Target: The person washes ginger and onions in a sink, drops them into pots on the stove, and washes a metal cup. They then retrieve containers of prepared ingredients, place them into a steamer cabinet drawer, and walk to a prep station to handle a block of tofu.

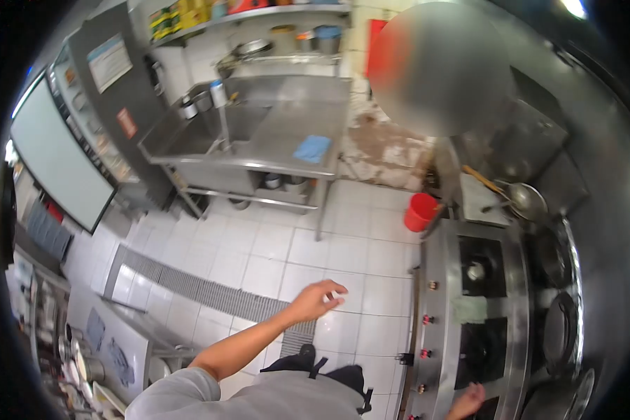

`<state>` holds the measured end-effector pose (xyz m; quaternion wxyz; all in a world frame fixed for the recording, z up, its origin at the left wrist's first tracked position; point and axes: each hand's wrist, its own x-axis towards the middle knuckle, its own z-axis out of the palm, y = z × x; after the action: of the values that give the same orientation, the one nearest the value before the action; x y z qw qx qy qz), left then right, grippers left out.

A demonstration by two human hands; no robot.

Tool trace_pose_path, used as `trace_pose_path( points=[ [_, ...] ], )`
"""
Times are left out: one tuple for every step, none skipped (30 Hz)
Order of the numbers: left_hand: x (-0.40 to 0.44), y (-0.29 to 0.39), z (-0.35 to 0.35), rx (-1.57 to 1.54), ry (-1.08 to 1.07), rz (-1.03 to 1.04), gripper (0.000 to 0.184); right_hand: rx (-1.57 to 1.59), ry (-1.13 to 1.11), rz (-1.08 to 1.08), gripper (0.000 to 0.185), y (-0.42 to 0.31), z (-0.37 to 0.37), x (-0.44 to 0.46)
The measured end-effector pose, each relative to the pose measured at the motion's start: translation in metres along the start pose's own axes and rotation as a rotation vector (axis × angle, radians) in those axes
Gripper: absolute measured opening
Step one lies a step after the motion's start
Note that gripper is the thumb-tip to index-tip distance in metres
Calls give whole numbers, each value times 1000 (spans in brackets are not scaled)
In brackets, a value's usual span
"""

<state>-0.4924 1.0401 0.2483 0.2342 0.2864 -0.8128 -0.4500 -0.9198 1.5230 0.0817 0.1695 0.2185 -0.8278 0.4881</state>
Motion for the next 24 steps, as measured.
trace_pose_path(
  points=[
    [-13, -13, -24, -3, 133, -113, 23, 30, -241, 278, 28, -69, 55, -17],
    [-25, -22, -45, -7, 154, -144, 23, -70, -308, 239, 30, -137, 110, -31],
    [-33, -27, -66, -13, 232, -166, 22, -103, -483, 81, 32, -155, 160, -32],
    [-39, -32, -84, -18, 309, -184, 21, -21, -514, 41, 33, -159, 213, -40],
    [-44, -40, -101, -50, 340, -180, 21, 27, -548, -149, 33, -227, 247, -37],
    [-49, -45, -118, -48, 354, -198, 21, -61, -677, -136, 34, -275, 276, -29],
    [-53, -49, -135, -45, 384, -204, 21, -26, -728, -237, 29, -320, 301, -23],
    [-54, -57, -153, -44, 411, -210, 21, 37, -723, -305, 28, -337, 335, -18],
    [-53, -71, -171, -46, 415, -229, 21, 99, -714, -370, 27, -350, 369, -13],
    [-50, -85, -191, -27, 428, -224, 21, 82, -735, -367, 25, -378, 392, -7],
    [-45, -101, -213, -5, 441, -212, 21, 68, -748, -363, 23, -409, 411, -1],
    [-39, -116, -235, -1, 442, -214, 21, 71, -750, -362, 23, -439, 428, 2],
    [-31, -130, -258, -14, 456, -236, 22, 98, -734, -383, 23, -470, 444, 4],
    [-20, -145, -279, -29, 473, -258, 22, 124, -719, -405, 22, -494, 464, 6],
    [-8, -162, -300, -24, 482, -274, 23, 125, -710, -450, 21, -511, 486, 8],
    [6, -179, -323, -19, 489, -280, 23, 131, -717, -453, 21, -531, 515, 6],
    [18, -195, -342, 13, 526, -284, 24, 182, -708, -483, 20, -550, 540, 3],
    [25, -205, -354, 33, 560, -301, 24, 219, -712, -512, 19, -567, 556, -1],
    [32, -213, -365, 17, 566, -330, 24, 205, -743, -518, 19, -587, 575, -4],
    [46, -219, -386, 40, 584, -327, 24, 212, -783, -545, 19, -620, 600, -11],
    [56, -226, -406, 59, 598, -326, 24, 213, -825, -569, 18, -652, 622, -17],
    [62, -236, -424, 45, 603, -345, 24, 201, -845, -575, 18, -683, 642, -24],
    [70, -249, -442, 58, 628, -317, 24, 237, -911, -629, 18, -714, 661, -31],
    [80, -263, -462, 72, 654, -284, 25, 275, -973, -684, 18, -746, 682, -39]
  ],
)
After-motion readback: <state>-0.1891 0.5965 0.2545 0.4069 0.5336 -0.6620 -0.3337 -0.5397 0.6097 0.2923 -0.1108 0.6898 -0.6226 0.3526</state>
